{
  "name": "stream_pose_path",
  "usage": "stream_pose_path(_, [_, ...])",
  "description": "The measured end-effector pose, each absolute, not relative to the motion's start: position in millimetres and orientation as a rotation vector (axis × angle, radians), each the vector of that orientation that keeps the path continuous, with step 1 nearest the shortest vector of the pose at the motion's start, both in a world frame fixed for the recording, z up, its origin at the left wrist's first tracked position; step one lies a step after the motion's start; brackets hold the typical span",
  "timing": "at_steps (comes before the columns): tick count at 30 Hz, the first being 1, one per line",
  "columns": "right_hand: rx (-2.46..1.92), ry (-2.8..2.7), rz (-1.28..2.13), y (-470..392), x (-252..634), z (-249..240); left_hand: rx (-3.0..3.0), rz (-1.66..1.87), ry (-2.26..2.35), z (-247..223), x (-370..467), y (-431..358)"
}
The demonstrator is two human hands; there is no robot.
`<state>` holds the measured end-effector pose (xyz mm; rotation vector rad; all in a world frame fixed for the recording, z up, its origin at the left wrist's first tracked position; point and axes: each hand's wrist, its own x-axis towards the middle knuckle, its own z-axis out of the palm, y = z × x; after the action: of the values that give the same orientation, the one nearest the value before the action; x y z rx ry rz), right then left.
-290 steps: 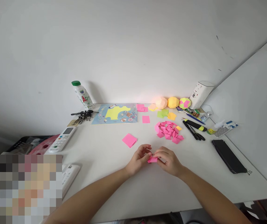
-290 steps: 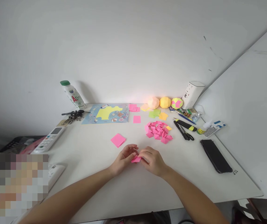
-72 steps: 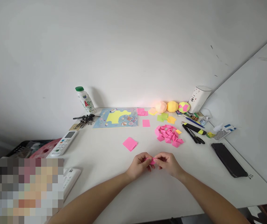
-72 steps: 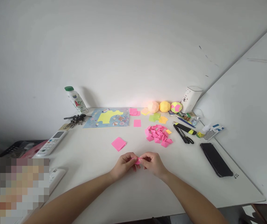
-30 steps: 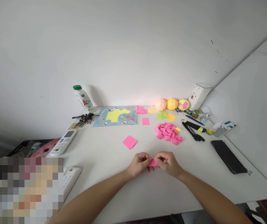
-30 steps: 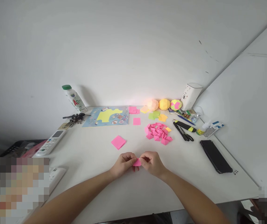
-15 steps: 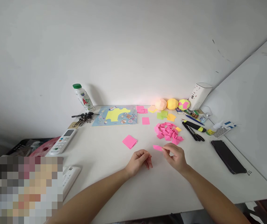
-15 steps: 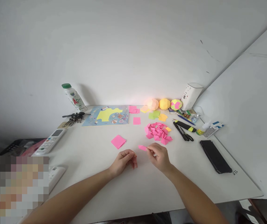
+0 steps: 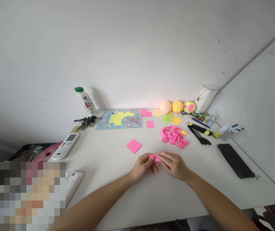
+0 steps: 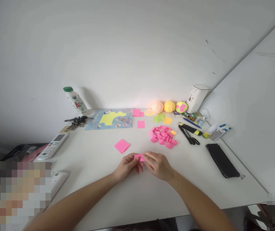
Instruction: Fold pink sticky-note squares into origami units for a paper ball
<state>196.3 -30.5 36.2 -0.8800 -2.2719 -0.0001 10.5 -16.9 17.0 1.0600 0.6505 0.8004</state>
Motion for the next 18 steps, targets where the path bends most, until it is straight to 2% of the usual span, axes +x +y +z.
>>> stream_pose_path(18, [-0.917, -2.284, 0.170, -32.7, 195.9, 39.9, 1.023, 0.833, 0.657, 10.2, 7.9, -14.3])
